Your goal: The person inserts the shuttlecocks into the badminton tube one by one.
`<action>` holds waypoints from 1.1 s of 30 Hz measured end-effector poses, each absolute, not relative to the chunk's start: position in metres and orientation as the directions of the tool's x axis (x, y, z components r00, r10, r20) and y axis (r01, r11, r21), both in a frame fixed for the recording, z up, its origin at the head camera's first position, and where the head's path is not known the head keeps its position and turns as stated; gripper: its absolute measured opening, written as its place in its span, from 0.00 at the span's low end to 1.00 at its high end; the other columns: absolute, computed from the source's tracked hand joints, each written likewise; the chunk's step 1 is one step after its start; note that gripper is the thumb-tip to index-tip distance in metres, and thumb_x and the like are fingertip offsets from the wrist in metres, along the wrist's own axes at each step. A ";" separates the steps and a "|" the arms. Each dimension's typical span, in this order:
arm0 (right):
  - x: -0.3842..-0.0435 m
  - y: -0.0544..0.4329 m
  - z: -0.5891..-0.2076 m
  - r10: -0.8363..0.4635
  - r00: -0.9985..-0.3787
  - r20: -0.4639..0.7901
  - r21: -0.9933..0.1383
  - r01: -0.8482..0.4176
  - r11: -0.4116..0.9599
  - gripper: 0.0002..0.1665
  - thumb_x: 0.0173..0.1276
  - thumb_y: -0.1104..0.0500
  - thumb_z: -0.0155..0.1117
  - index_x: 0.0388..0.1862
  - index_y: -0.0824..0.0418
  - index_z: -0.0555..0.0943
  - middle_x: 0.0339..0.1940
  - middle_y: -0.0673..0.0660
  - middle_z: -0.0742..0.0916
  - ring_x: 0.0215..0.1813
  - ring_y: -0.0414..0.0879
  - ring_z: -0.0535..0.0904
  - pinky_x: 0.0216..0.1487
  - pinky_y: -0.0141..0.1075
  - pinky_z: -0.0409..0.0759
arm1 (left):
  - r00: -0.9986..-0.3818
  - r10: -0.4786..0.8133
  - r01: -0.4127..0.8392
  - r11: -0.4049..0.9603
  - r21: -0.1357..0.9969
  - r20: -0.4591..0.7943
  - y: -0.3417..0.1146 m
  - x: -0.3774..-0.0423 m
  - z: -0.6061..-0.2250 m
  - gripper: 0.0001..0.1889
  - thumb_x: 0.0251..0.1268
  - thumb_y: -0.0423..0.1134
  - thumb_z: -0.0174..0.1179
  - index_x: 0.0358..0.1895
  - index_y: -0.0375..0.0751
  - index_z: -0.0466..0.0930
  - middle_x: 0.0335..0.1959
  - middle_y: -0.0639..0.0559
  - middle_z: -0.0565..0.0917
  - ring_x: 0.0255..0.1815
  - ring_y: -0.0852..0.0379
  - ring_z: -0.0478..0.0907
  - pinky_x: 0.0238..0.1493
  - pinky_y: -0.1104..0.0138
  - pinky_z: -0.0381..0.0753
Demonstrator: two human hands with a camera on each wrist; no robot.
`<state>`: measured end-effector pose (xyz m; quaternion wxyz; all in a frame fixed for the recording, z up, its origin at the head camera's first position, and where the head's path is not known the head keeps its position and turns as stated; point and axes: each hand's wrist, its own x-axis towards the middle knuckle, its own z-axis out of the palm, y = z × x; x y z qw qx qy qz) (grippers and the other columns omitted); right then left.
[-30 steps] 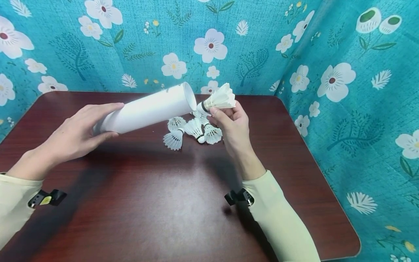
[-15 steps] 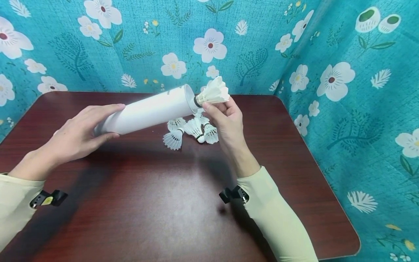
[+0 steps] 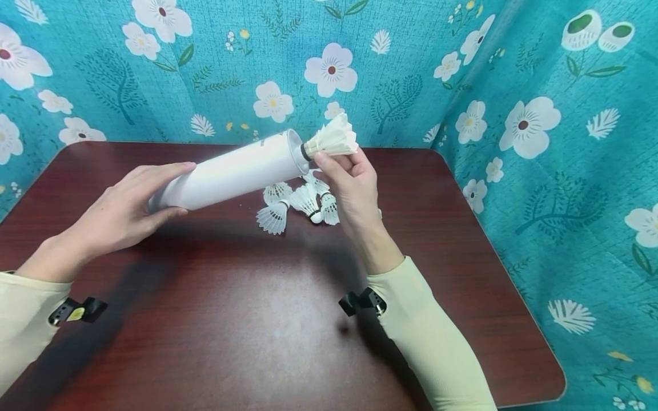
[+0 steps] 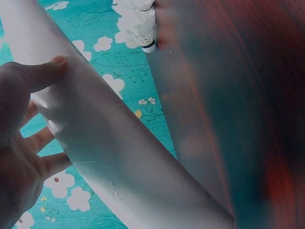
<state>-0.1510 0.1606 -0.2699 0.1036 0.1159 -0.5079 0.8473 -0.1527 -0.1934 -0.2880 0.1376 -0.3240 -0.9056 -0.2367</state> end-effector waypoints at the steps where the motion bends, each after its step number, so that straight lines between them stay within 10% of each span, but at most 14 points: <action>1: -0.151 0.160 -0.270 0.058 -0.952 0.299 -0.836 -0.291 -0.464 0.14 0.69 0.71 0.58 0.51 0.60 0.81 0.42 0.54 0.89 0.44 0.48 0.84 0.53 0.43 0.80 | -0.751 0.522 0.653 0.677 0.340 0.404 -0.194 -0.153 -0.288 0.47 0.51 0.30 0.77 0.76 0.57 0.65 0.69 0.47 0.73 0.64 0.43 0.69 0.49 0.36 0.75; 18: -0.154 0.169 -0.269 0.085 -0.940 0.329 -0.803 -0.327 -0.499 0.12 0.70 0.71 0.59 0.49 0.61 0.82 0.42 0.57 0.88 0.43 0.50 0.85 0.48 0.42 0.79 | -0.790 0.470 0.601 0.722 0.344 0.394 -0.192 -0.157 -0.271 0.46 0.55 0.34 0.75 0.77 0.55 0.63 0.69 0.45 0.74 0.63 0.40 0.70 0.49 0.34 0.74; 33: -0.151 0.176 -0.273 0.062 -0.955 0.290 -0.838 -0.285 -0.465 0.10 0.70 0.71 0.59 0.45 0.59 0.82 0.37 0.54 0.88 0.42 0.47 0.84 0.46 0.40 0.80 | -0.938 0.107 0.342 0.430 0.836 0.329 -0.183 -0.172 -0.236 0.39 0.77 0.43 0.52 0.81 0.70 0.38 0.79 0.58 0.52 0.66 0.50 0.67 0.53 0.56 0.78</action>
